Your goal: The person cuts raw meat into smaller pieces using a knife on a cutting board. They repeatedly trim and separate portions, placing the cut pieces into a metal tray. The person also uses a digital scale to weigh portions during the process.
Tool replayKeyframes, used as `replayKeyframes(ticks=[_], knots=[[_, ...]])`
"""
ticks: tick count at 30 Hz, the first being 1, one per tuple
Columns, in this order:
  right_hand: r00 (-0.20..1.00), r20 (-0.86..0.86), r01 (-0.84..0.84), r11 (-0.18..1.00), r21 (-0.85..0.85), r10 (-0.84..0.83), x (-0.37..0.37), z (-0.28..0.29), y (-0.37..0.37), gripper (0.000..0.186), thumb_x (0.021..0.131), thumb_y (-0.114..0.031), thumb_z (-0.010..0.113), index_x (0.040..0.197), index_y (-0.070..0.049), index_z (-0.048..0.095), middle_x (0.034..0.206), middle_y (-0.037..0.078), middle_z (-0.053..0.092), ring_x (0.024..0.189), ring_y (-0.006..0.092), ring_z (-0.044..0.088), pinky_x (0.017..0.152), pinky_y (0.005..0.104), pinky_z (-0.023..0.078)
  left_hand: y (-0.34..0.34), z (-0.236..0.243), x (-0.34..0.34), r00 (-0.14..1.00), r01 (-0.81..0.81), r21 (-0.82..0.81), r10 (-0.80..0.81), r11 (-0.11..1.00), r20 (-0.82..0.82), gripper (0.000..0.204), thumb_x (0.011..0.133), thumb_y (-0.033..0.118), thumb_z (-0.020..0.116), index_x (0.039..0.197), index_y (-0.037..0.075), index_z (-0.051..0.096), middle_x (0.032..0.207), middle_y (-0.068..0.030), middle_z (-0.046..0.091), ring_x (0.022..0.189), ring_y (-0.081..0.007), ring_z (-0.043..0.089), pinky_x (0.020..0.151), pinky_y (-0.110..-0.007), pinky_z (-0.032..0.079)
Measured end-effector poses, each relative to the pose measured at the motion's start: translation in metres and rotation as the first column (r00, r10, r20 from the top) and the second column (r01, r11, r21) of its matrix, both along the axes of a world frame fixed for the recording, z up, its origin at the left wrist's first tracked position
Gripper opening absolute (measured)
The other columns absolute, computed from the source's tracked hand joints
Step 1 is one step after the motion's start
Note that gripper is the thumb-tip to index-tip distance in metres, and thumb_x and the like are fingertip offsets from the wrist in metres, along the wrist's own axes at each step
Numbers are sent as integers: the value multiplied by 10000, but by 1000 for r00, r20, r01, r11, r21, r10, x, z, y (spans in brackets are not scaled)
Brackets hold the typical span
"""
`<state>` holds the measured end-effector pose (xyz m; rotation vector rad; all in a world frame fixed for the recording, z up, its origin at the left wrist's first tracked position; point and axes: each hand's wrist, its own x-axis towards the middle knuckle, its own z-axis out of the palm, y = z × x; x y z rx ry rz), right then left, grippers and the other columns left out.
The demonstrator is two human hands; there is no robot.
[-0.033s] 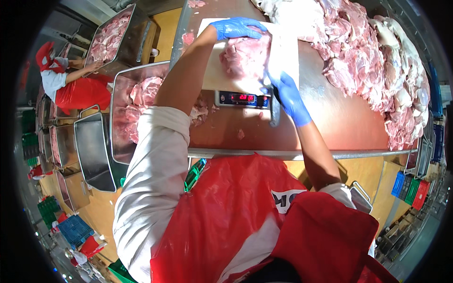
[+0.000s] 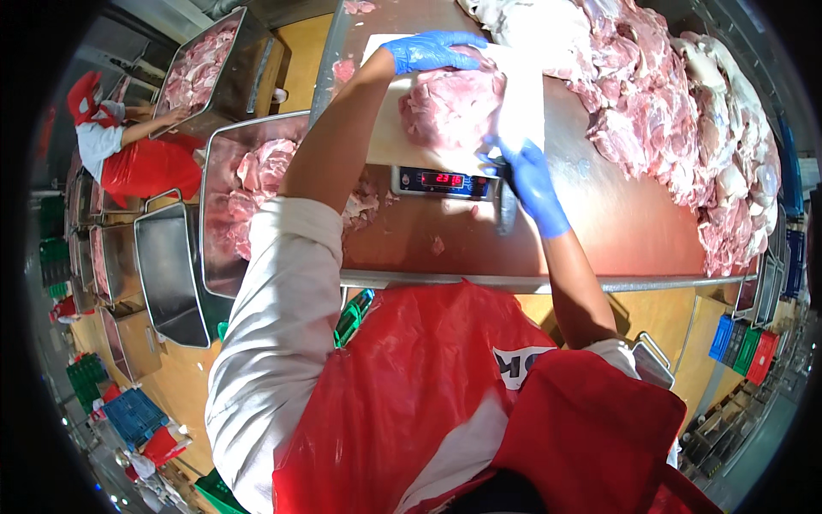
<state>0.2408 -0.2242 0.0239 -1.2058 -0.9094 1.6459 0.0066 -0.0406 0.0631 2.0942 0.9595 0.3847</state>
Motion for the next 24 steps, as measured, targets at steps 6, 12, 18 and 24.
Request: replayKeyframes(ticks=[6,12,18,24], knots=[[945,282,89,960,265,-165,103,-11,55,261,1022,-211,575,1152,2,652,933,29,631,818,123,590,799,305,525,-71,-19,-103,689,-563,-109,538,819,485,558,992,430,565,1442,109,486,1398,-84,530,1290,-219,508,1058,-437,434],[992,63,-116,989,97,110,96,-13,149,485,996,-253,607,1395,8,523,1325,115,591,1102,187,602,925,366,530,-160,-97,-41,258,-711,-437,783,550,565,474,1052,252,493,1450,2,428,1272,-95,568,1172,-190,545,969,-368,457],[917,57,-382,910,-159,395,33,4,175,268,945,-284,689,1082,-55,682,887,12,658,778,84,591,683,224,511,-134,-90,47,398,-832,-92,705,546,587,491,1038,178,468,1435,-98,381,1299,-240,553,1218,-340,529,1049,-432,407],[922,93,-382,921,70,376,-1,18,134,210,970,-227,665,1083,-50,684,919,-11,641,813,64,568,699,199,503,-103,-113,32,268,-801,-164,590,576,762,486,1029,216,486,1403,-86,415,1353,-235,526,1261,-345,501,1102,-396,377]])
